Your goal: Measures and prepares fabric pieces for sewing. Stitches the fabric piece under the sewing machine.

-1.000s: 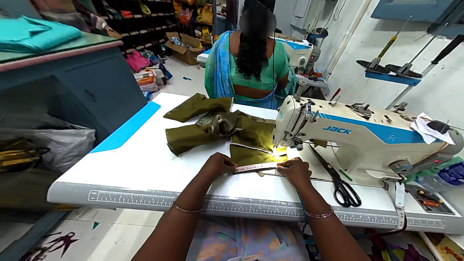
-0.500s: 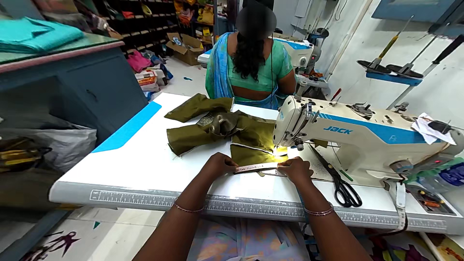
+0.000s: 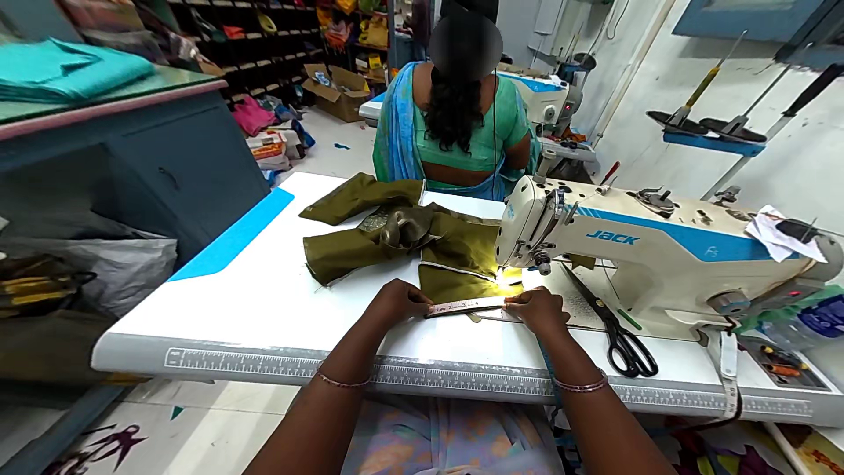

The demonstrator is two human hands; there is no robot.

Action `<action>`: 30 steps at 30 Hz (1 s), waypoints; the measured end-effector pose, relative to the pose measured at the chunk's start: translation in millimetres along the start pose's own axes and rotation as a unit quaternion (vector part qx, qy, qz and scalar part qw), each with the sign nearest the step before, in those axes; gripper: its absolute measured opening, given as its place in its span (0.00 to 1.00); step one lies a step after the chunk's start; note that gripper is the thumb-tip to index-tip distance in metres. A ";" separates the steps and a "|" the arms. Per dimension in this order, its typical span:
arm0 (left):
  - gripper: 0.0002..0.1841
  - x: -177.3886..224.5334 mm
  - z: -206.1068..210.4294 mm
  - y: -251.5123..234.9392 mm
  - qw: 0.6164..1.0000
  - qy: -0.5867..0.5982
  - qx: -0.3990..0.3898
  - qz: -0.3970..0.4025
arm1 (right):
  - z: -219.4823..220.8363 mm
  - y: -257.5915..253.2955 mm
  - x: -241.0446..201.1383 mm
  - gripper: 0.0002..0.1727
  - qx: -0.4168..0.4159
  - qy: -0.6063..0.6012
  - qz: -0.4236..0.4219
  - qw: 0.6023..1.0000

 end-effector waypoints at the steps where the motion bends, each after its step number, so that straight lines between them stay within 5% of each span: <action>1: 0.07 1.2 0.0 1.3 1.000 0.001 0.001 -0.001 | 0.0 0.3 0.3 0.10 -0.003 -0.003 0.001 1.000; 30: 0.07 2.1 0.5 -1.2 1.000 -0.006 -0.011 0.014 | -0.1 -1.8 -4.1 0.14 -0.010 0.031 0.037 0.999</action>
Point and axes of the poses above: each hand's wrist, its own y-axis away from the middle knuckle, its own z-axis out of the palm, x = y × z, the point moved 10 cm from there along -y, towards the middle knuckle, and after that the axes turned 10 degrees about z, right-handed, at the moved point
